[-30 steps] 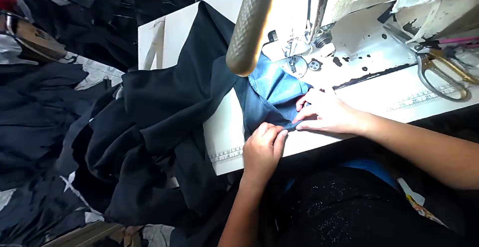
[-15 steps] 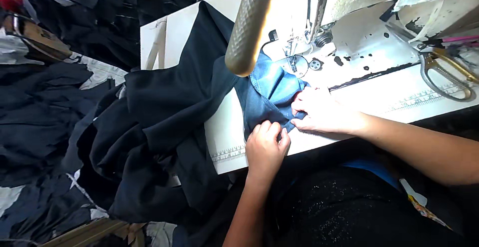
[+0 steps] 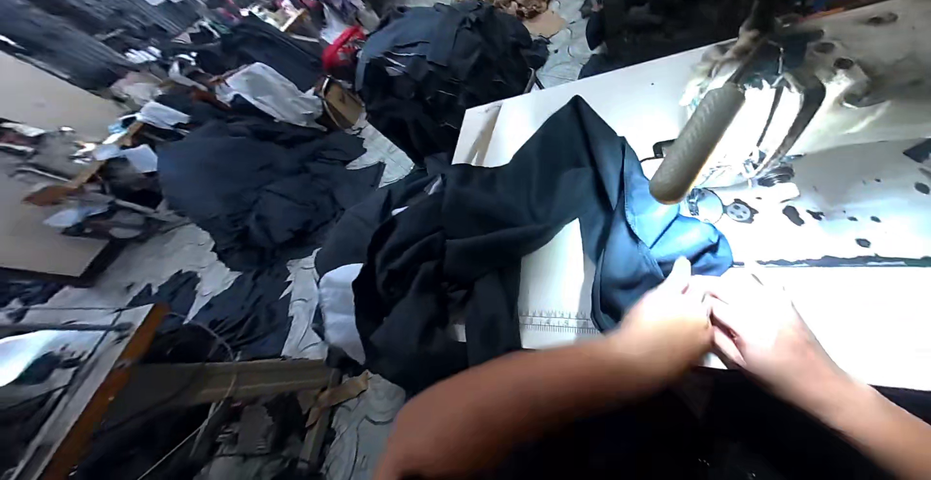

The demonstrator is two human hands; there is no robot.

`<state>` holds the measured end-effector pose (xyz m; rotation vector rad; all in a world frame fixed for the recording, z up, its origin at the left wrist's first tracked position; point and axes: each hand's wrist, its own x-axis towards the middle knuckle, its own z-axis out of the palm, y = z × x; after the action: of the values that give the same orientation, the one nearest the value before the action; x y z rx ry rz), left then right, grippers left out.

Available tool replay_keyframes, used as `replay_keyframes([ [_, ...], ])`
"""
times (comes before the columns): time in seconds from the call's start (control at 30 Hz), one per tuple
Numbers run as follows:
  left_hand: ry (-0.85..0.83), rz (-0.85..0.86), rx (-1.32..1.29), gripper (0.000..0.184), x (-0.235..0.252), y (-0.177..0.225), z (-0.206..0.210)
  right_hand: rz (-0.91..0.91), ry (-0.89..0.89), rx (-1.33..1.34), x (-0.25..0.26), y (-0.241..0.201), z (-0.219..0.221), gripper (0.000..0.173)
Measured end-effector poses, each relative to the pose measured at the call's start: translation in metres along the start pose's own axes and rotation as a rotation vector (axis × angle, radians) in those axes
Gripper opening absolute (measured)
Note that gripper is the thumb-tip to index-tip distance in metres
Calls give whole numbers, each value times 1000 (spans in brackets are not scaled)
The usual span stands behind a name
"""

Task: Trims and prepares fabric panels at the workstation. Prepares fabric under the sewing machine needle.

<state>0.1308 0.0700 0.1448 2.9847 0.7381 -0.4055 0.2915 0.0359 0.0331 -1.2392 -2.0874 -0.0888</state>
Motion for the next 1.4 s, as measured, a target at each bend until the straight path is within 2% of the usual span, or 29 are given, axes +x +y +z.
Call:
replay_keyframes([
  [0.07, 151, 175, -248, 16, 12, -54, 19, 77, -36, 47, 3, 1, -3, 41],
  [0.13, 284, 108, -520, 26, 10, -73, 58, 154, -99, 128, 5, 5, -4, 44],
  [0.2, 490, -128, -614, 30, 3, -46, 82, 187, -148, 208, 13, 11, -3, 42],
  [0.27, 598, -376, -547, 32, 1, -5, 88, 195, -275, 276, 19, 17, -6, 39],
  [0.37, 668, -528, -360, 31, 7, 24, 86, 117, -415, 315, 29, 27, -11, 34],
  [0.43, 658, -499, -211, 29, 8, 26, 84, 35, -434, 302, 33, 34, -13, 33],
  [0.5, 652, -422, -110, 26, 8, 20, 80, -43, -374, 268, 35, 37, -13, 31],
  [0.57, 585, -360, -172, 25, 10, 7, 72, -74, -311, 221, 39, 38, -15, 27],
  [0.67, 461, -360, -285, 32, 25, -14, 64, 14, -342, 158, 47, 44, -22, 24],
  [0.73, 360, -426, -337, 37, 42, -23, 59, 123, -396, 143, 55, 55, -26, 20],
  [0.83, 444, -516, -369, 43, 69, -32, 62, 185, -344, 88, 67, 72, -26, 11],
  [0.93, 493, -571, -408, 65, 88, -42, 59, 319, -384, 117, 82, 82, -29, 15],
  [1.0, 533, -560, -426, 68, 95, -51, 61, 378, -386, 106, 90, 81, -34, 19],
  [1.1, 570, -522, -468, 64, 96, -58, 65, 371, -358, 97, 90, 83, -31, 22],
  [1.23, 573, -498, -427, 52, 89, -55, 68, 333, -457, 51, 92, 90, -25, 26],
  [1.37, 534, -459, -366, 41, 84, -56, 65, 394, -595, 98, 99, 90, -24, 28],
  [1.4, 516, -455, -365, 40, 82, -57, 65, 382, -697, 124, 99, 86, -39, 28],
])
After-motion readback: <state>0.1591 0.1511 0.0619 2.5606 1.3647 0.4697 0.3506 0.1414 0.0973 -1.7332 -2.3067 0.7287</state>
